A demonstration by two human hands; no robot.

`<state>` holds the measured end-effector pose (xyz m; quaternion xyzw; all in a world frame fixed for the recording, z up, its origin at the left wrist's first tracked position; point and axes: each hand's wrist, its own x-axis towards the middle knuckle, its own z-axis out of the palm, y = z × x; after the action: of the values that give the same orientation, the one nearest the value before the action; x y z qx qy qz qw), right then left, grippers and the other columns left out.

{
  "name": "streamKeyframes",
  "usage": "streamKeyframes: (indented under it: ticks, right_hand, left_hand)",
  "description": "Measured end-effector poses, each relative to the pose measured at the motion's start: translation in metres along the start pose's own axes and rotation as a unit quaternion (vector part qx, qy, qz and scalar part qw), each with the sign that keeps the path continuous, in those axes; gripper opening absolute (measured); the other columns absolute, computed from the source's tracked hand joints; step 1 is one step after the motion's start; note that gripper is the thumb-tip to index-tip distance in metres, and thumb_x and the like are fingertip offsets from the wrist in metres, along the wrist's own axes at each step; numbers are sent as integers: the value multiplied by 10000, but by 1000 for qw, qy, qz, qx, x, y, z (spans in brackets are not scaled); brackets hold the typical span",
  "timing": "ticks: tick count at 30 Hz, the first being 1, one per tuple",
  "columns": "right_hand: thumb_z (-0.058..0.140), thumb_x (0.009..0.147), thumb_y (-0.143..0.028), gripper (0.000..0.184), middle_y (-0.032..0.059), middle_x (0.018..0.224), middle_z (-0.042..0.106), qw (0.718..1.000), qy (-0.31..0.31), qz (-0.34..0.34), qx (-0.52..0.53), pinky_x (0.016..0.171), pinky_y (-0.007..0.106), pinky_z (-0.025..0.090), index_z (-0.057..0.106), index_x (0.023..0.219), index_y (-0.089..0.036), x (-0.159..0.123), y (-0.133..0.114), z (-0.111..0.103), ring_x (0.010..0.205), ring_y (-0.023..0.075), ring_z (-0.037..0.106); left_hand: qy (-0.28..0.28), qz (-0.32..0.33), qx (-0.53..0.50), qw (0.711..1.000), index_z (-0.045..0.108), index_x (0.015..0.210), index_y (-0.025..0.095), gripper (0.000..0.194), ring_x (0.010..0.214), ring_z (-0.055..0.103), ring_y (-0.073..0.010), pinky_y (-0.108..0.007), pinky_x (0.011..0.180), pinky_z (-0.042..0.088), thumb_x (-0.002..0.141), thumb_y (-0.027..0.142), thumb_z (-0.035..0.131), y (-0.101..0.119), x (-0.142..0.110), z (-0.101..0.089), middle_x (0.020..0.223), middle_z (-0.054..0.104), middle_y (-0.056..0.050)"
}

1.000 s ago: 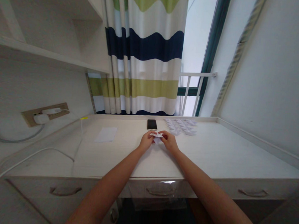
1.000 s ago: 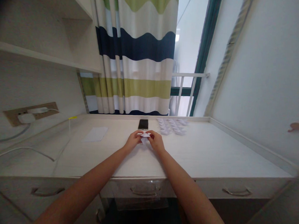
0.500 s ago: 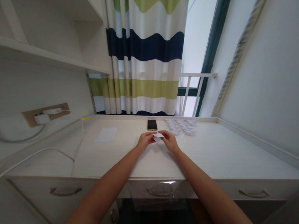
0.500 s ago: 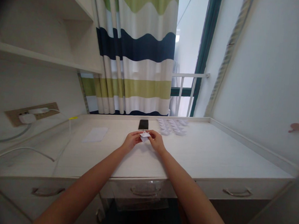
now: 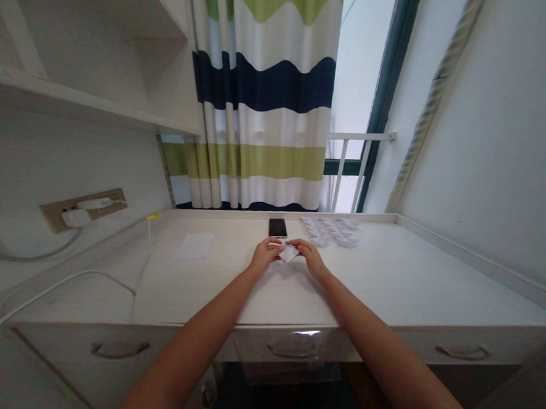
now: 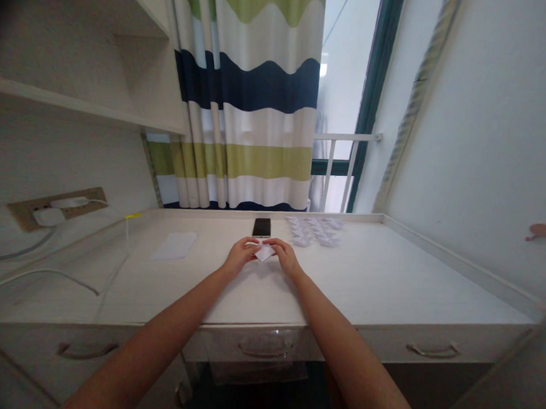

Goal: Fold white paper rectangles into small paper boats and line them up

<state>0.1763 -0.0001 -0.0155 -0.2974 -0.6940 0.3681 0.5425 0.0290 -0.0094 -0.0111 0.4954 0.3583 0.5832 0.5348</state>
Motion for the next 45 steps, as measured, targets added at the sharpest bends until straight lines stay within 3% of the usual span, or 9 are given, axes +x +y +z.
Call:
streamKeyframes:
  ticks: [5,10,17,28,38,45]
  right_hand:
    - [607,609,-368,273,18,680,600,997,68,23,6,569,247,407,592,784,-159,2,5,3,608,125,524]
    - [629,585,-408,284,18,589,596,997,30,71,-7,528,243,375,619,671,-138,2,4,3,541,116,497]
    - [646,563,-396,280,10,601,607,995,45,91,7,539,234,362,643,668,-136,0,-7,0,544,101,483]
    - [636,547,-445,320,-9,499,537,992,71,106,15,439,220,280,627,605,-130,1,-4,-1,455,77,388]
    - [592,610,-440,305,-33,474,475,997,33,57,-34,432,211,272,549,570,-141,0,3,0,442,73,375]
    - [549,667,-406,267,-26,510,487,993,40,11,-115,464,214,301,536,584,-152,-1,6,4,477,83,397]
  left_hand:
    - [-40,32,59,997,531,726,139,300,544,555,-112,-237,532,454,516,269,699,-5,0,1,572,587,5]
    - [-68,71,116,988,541,707,138,294,526,539,-97,-204,501,433,516,292,702,-9,0,3,551,573,18]
    - [-53,43,89,994,550,681,123,316,534,555,-109,-225,519,452,501,328,710,-6,3,0,552,595,-1]
    - [-70,10,62,996,591,698,106,287,574,574,-117,-252,580,474,514,287,716,0,1,2,603,624,-26]
    - [-69,-6,130,989,587,635,110,278,475,527,-105,-223,474,434,503,321,711,-4,-1,3,518,585,-15]
    - [-67,54,218,972,621,579,125,225,453,453,-81,-189,429,347,544,344,662,-2,-2,3,495,551,8]
